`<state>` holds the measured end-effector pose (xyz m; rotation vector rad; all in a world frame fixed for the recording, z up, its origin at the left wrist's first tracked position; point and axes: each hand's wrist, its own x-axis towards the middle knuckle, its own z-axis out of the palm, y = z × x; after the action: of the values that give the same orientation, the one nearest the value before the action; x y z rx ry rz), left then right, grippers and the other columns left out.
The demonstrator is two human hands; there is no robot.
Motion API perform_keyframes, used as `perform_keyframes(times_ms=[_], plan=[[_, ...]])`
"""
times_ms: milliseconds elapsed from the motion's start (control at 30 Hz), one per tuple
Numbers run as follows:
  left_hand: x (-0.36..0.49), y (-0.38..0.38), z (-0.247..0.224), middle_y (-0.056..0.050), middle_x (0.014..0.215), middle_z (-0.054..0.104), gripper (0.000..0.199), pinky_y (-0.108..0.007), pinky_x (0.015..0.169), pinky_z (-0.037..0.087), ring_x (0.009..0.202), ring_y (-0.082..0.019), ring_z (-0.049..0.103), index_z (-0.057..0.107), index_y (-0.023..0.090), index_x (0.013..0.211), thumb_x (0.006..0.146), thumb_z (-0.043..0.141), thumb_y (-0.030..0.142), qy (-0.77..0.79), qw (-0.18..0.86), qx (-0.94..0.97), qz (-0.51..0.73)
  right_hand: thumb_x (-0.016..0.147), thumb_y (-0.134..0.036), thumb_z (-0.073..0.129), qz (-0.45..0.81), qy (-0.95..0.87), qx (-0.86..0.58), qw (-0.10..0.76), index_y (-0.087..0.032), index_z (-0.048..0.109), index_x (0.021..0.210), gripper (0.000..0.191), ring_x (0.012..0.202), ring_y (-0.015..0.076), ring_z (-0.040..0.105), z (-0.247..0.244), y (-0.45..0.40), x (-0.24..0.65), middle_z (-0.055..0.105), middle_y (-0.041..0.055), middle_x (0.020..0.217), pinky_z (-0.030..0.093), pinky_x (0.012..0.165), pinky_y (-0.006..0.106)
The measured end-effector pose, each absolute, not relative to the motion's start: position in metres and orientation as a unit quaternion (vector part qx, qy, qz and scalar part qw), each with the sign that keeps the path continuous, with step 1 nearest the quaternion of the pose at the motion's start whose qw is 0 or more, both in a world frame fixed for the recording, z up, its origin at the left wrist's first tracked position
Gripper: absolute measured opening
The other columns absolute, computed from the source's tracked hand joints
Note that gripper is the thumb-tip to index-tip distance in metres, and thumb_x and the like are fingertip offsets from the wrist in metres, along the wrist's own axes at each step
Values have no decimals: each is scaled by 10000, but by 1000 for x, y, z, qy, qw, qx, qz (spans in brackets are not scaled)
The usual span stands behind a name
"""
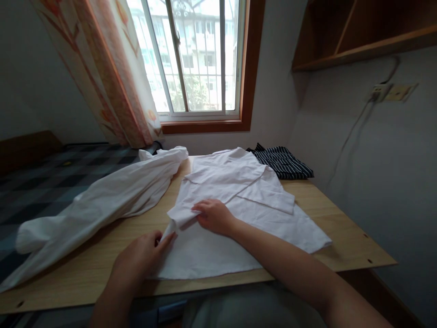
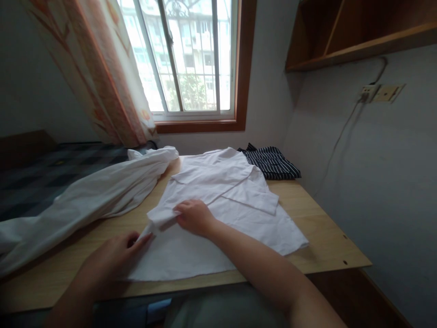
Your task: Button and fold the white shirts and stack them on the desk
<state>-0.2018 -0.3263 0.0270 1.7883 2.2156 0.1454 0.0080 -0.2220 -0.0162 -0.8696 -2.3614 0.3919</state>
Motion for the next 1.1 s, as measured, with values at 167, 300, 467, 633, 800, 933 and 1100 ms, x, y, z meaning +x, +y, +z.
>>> perform_keyframes(times_ms=[167,300,467,633,800,933,1100], plan=[[-201,-316,25,-98,821,728,403,-311,639,380,786,-258,663,628,188,795,890,441,532,764,140,629,39,902,-244,615,84,-919,-298,244,-246,625,1315,414,1240,232,564,-19,-225,0,636,65,1356,402,1053,392],[-198,-310,20,-119,926,741,317,-309,682,418,866,-264,677,640,173,896,859,493,451,754,184,627,71,954,-269,580,79,-928,-271,243,-259,726,1138,235,1225,214,590,-24,-220,0,691,37,1277,420,1033,361],[-196,-308,22,-150,925,739,463,-322,662,440,859,-287,677,668,170,865,874,411,554,735,221,631,115,963,-180,530,131,-892,-270,337,-191,716,1175,281,1179,178,643,-20,-215,4,720,85,1223,458,1032,307],[-197,-311,23,-91,866,744,452,-294,632,464,780,-260,670,683,176,906,781,490,565,715,260,612,216,906,-156,571,146,-888,-223,376,-173,734,1136,282,1226,185,621,-19,-213,14,697,109,1266,460,1061,309],[-195,-316,28,-70,800,739,524,-278,570,473,695,-237,641,697,153,911,671,600,609,694,323,559,319,842,-136,611,124,-932,-169,297,-203,748,1091,291,1219,192,625,-24,-216,21,700,82,1266,436,1080,317],[-190,-318,35,-51,736,726,503,-249,503,451,650,-217,630,720,155,888,647,695,596,676,382,516,361,894,-262,646,114,-943,-180,254,-226,711,1183,298,1252,221,601,-22,-219,21,698,84,1269,403,1095,369],[-184,-317,41,-41,661,698,550,-232,457,439,580,-193,615,733,149,1016,664,752,570,649,453,479,379,953,-445,589,131,-937,-206,252,-225,595,1365,468,1374,237,485,-19,-226,17,571,128,1438,330,1151,426]])
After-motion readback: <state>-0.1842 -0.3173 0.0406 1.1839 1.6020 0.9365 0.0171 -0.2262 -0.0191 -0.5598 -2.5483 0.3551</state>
